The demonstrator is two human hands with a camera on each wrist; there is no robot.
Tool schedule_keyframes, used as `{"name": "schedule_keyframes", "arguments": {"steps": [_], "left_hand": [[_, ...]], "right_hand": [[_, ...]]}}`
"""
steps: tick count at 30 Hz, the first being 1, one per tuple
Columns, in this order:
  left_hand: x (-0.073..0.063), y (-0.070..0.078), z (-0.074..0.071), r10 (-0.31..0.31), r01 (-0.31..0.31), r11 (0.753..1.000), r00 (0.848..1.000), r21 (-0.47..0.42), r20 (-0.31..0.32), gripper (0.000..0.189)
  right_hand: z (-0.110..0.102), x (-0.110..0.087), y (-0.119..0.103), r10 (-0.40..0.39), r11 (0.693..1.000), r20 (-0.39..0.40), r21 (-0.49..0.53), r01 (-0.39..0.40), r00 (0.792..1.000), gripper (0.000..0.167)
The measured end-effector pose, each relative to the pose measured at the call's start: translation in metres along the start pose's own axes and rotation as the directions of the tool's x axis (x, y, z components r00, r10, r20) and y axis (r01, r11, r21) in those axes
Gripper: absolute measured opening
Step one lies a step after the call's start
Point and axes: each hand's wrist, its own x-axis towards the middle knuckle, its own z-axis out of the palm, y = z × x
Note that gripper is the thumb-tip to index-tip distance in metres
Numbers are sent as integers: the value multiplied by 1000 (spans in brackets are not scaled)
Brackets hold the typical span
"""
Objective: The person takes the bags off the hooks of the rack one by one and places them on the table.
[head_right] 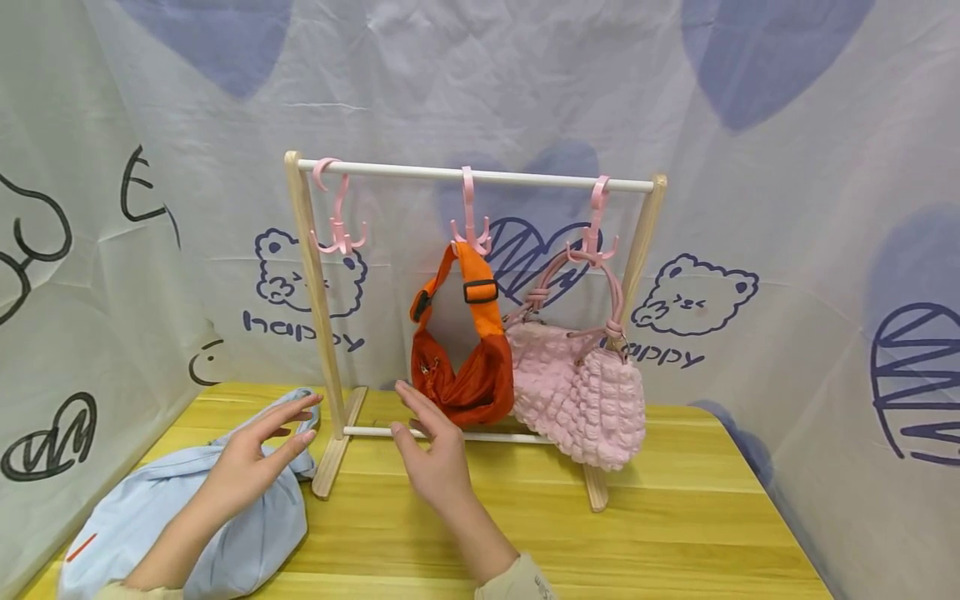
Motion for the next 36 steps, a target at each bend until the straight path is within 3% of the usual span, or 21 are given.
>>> {"name": "schedule_keyframes", "arguments": {"steps": [5, 12, 23, 28, 36], "left_hand": [[13, 12, 9, 24, -23, 999, 1000, -40, 8, 48], [27, 28, 19, 73, -73, 993, 997, -94, -2, 48], [60, 57, 30, 135, -137, 965, 991, -222, -24, 49], [75, 66, 34, 189, -201, 952, 979, -233, -73, 49], [101, 82, 52, 225, -281, 922, 948, -266, -223, 48]], "right_hand": [[-17, 8, -6, -77, 997, -31, -35, 75, 997, 44], [-41, 19, -22, -88, 994, -50, -66, 85, 995, 45], [-77, 43, -45, -173, 978, -119, -135, 157, 978, 45], [-94, 57, -53, -176, 974, -119, -165, 155, 977, 45], [-113, 89, -71, -238, 952, -107, -224, 210, 965, 46]]}}
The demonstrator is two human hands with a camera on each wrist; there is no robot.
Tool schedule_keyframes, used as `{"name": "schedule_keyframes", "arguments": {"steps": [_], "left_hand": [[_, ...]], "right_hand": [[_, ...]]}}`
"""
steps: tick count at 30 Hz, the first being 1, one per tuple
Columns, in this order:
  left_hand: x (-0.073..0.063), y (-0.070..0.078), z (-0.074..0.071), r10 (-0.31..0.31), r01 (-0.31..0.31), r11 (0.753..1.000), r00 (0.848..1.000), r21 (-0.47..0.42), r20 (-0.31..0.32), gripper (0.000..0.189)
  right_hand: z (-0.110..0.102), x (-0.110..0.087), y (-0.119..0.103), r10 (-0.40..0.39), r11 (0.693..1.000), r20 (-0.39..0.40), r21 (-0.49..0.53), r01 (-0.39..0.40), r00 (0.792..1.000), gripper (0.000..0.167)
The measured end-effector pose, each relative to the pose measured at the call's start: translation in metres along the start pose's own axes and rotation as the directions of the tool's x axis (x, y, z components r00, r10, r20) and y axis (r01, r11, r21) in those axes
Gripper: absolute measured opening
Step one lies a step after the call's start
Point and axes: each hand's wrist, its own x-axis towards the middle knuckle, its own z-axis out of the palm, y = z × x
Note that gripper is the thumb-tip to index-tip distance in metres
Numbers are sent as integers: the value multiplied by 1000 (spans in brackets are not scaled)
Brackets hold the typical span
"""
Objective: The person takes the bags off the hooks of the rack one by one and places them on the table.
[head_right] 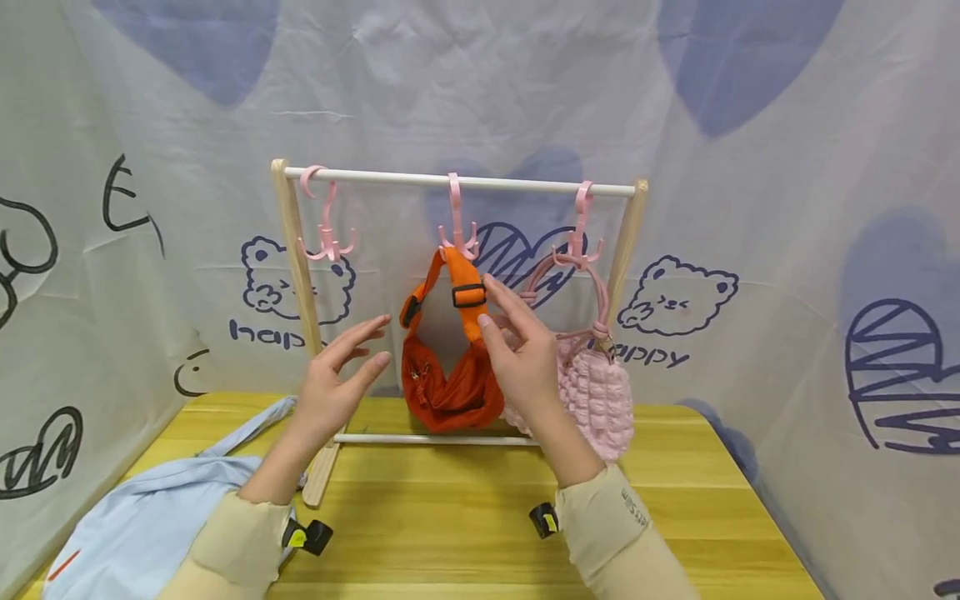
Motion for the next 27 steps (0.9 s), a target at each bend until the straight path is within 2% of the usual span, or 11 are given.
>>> {"name": "schedule_keyframes", "arguments": {"steps": [5, 8, 13, 17, 21, 27], "left_hand": [[12, 0, 13, 31, -33, 999, 998, -29, -59, 51], [18, -1, 18, 20, -23, 999, 997, -41, -81, 50], [34, -4, 27, 19, -26, 997, 994, -69, -109, 48], [48, -4, 32, 49, -59, 995, 990, -78, -133, 46], [60, -3, 36, 41, -48, 997, 991, -52, -129, 46], [77, -5, 42, 4, -11, 998, 993, -57, -121, 45]], "right_hand": [[-5, 25, -2, -94, 993, 18, -70, 95, 995, 46], [-7, 43, -3, -173, 980, 31, -94, 175, 984, 45], [-13, 72, -8, -287, 941, 78, -166, 296, 955, 44], [-18, 92, -12, -372, 896, 117, -213, 389, 921, 44], [-20, 109, -16, -422, 854, 173, -256, 454, 890, 45], [-23, 131, -17, -417, 808, 248, -339, 482, 874, 45]]}}
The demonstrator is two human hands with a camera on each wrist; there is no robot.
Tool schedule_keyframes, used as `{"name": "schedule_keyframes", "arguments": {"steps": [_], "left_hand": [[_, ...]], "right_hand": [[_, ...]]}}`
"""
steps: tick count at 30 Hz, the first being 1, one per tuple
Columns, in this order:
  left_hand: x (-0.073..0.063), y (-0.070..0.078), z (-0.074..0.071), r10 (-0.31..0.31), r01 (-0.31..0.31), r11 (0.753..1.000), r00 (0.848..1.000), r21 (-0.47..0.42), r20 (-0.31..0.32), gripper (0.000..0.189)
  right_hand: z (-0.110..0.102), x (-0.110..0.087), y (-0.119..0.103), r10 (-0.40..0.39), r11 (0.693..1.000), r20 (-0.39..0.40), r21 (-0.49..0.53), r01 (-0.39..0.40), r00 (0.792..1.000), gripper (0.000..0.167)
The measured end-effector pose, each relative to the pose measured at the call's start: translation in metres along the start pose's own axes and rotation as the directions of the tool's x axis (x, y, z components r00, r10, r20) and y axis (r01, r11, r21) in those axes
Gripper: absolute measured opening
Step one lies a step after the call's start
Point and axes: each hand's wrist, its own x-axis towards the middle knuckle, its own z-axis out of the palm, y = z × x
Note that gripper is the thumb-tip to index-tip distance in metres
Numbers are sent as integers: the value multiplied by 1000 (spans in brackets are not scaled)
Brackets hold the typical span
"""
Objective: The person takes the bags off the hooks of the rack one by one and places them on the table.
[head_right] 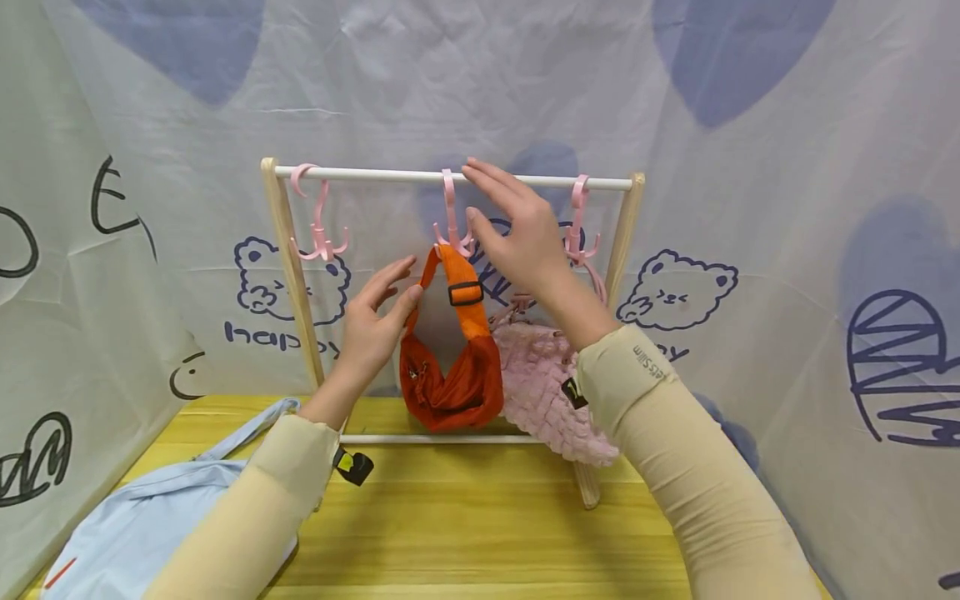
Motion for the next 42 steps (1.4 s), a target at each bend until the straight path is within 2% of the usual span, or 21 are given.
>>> {"name": "schedule_keyframes", "arguments": {"steps": [4, 9, 12, 16, 19, 23, 30, 34, 42], "left_hand": [[9, -5, 2, -11, 11, 999, 1000, -41, 3, 43], [16, -12, 4, -38, 41, 995, 999, -86, 36, 43], [18, -16, 6, -60, 67, 992, 996, -109, 60, 44], [19, -19, 8, -84, 97, 988, 991, -118, 108, 46], [19, -21, 9, -87, 104, 988, 987, -118, 136, 48], [20, -23, 11, -80, 101, 985, 986, -139, 147, 49], [22, -21, 15, -91, 118, 979, 983, -168, 159, 47], [23, -20, 19, -122, 148, 970, 983, -192, 139, 44], [30, -21, 25, -175, 193, 945, 980, -263, 90, 36]], "right_hand": [[1, 13, 7, -35, 999, 34, -38, 36, 999, 44], [3, 27, 17, -64, 992, 90, -100, 73, 994, 45], [4, 32, 22, -22, 987, 135, -156, 43, 991, 48], [3, 34, 26, 46, 964, 188, -265, 6, 981, 49], [4, 33, 28, 52, 954, 218, -300, 16, 975, 47], [7, 33, 30, 55, 959, 217, -282, 8, 975, 45], [9, 31, 28, 118, 972, 191, -225, -74, 974, 42], [10, 29, 26, 139, 969, 185, -226, -95, 973, 42], [15, 27, 27, 115, 975, 133, -204, -86, 984, 38]]}}
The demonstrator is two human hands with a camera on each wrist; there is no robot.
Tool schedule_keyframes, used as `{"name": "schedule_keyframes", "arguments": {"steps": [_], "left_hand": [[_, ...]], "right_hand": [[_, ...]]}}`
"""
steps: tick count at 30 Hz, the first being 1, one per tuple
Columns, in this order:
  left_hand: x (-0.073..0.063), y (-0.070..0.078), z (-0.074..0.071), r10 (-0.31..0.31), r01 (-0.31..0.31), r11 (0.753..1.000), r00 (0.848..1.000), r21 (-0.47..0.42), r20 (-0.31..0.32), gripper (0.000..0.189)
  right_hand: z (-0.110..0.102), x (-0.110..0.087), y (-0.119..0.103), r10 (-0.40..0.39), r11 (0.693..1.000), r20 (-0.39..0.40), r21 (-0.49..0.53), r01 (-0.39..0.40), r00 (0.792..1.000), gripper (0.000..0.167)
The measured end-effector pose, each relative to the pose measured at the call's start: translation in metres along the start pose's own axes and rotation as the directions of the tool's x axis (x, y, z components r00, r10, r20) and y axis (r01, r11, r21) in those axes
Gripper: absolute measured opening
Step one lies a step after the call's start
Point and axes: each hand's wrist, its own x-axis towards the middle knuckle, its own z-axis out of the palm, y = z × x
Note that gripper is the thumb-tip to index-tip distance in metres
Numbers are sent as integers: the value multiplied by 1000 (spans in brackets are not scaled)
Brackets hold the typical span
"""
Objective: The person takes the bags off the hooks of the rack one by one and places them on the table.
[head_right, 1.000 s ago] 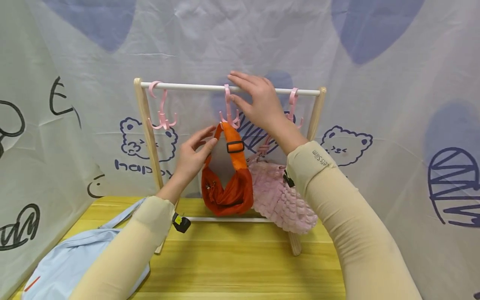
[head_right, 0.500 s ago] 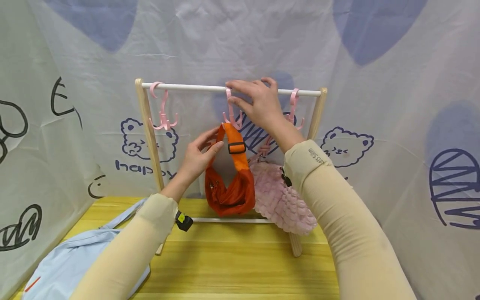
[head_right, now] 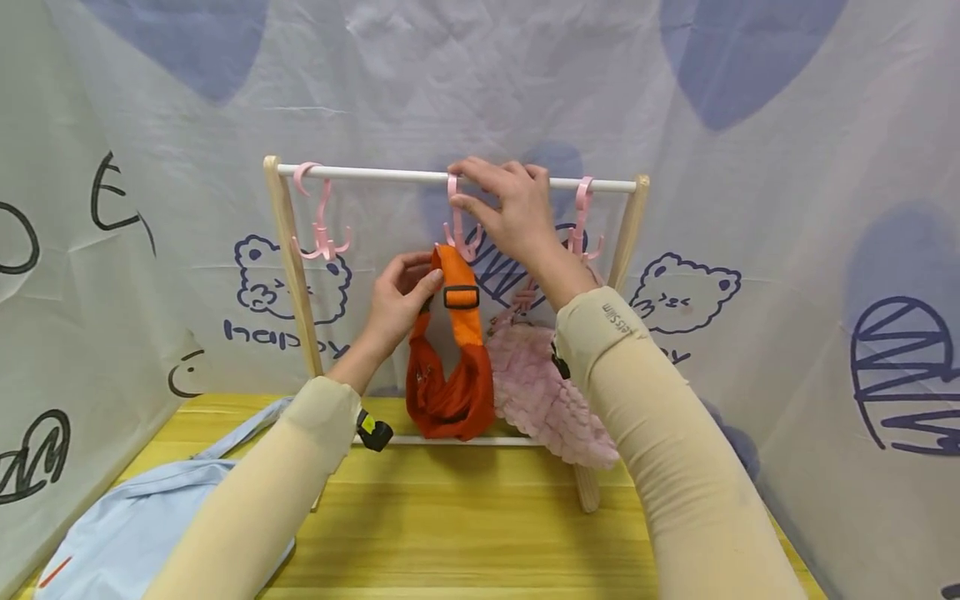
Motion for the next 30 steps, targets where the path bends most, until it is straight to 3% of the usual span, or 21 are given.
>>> {"name": "schedule_keyframes", "arguments": {"steps": [8, 13, 30], "left_hand": [[9, -2, 1, -25, 23, 998, 999, -52, -24, 27], [12, -2, 2, -35, 35, 999, 999, -29, -18, 24], [8, -3, -1, 47, -45, 998, 997, -35, 55, 25]], "right_hand": [[2, -1, -2, -1, 1000, -20, 6, 1, 1000, 37], [2, 0, -3, -4, 1000, -21, 6, 5, 1000, 37], [2, 0, -3, 23, 1000, -4, -3, -23, 1000, 37]]}}
